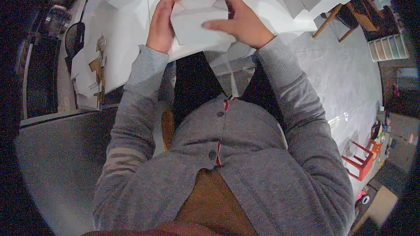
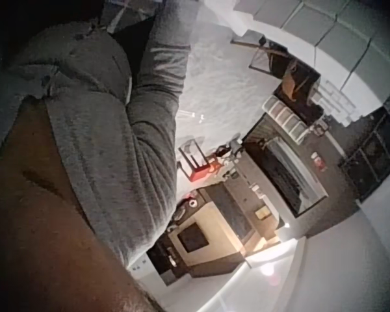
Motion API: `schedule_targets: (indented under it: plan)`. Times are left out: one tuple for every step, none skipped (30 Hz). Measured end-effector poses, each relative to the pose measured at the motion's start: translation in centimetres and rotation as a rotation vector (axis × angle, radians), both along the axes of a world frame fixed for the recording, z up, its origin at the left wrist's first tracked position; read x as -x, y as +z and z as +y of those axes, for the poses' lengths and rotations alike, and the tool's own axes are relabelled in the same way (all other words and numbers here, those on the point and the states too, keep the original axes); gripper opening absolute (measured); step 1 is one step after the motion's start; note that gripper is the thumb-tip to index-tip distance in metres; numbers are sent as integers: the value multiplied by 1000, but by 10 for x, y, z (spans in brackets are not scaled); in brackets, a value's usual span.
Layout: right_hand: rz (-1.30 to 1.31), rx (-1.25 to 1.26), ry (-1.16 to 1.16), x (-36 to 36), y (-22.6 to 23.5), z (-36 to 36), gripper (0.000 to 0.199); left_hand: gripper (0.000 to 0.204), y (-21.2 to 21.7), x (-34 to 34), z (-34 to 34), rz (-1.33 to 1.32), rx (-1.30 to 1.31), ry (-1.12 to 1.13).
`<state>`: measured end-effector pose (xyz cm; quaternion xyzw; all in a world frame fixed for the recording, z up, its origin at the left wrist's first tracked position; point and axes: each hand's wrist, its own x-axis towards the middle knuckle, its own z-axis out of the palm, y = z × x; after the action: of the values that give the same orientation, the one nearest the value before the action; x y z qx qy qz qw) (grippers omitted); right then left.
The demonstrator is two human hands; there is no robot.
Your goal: The person folds flat cardboard pieces into boxes by hand and stacks the assembled boxes on the table.
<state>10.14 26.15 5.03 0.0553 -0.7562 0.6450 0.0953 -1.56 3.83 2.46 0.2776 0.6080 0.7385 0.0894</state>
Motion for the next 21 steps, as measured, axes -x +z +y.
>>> schedule_targets:
  plan:
    - [-56,98,-38,-1,3,0,66,40,-1,0,0,-39,-32,-4]
    - [-112,196,-77,-1,7,-1,65,46,-2,1,0,-77,-64,-8]
    - [-111,195,-76,-2,11,-1,65,46,-5,2,1,-76,-64,-8]
    - [-181,337,-47,-4,17,-2,64,53,-7,3,1,-41,-86,-9]
    - [-251,478,-17,-5,22,-2,64,61,-10,5,2,-6,-107,-11]
    - [-321,620,15,-6,27,-3,64,68,-12,6,3,29,-129,-11]
    - [-391,761,48,-7,29,-4,65,76,-14,8,2,65,-150,-11]
    - [-389,761,44,-8,29,-5,65,76,-13,8,4,65,-151,-15]
    - [-431,840,64,-9,28,-9,65,81,-12,7,5,40,-186,-42]
    - [-474,920,86,-8,27,-14,66,86,-11,6,5,15,-220,-68]
    - [-516,999,108,-7,26,-18,66,91,-10,5,5,-10,-254,-94]
    - [-558,1079,131,-6,25,-22,68,96,-9,5,6,-35,-289,-120]
    - [-559,1078,137,-4,25,-26,68,96,-13,8,3,-33,-288,-114]
    - [-599,1110,201,-1,24,-30,67,96,-18,12,-2,-35,-255,-151]
    - [-638,1142,264,1,23,-34,66,97,-25,17,-7,-38,-221,-190]
    - [-677,1173,327,3,21,-38,65,97,-31,22,-14,-42,-186,-228]
    - [-716,1203,392,4,19,-41,65,98,-37,27,-21,-45,-152,-266]
    - [-714,1204,391,5,13,-41,65,98,-36,29,-24,-44,-152,-268]
    - [-727,1236,419,8,3,-41,64,96,-36,30,-28,-187,-166,-322]
    - [-741,1267,448,11,-6,-42,63,95,-34,30,-33,-330,-179,-373]
    - [-755,1299,479,14,-13,-42,63,94,-32,29,-37,-473,-191,-424]
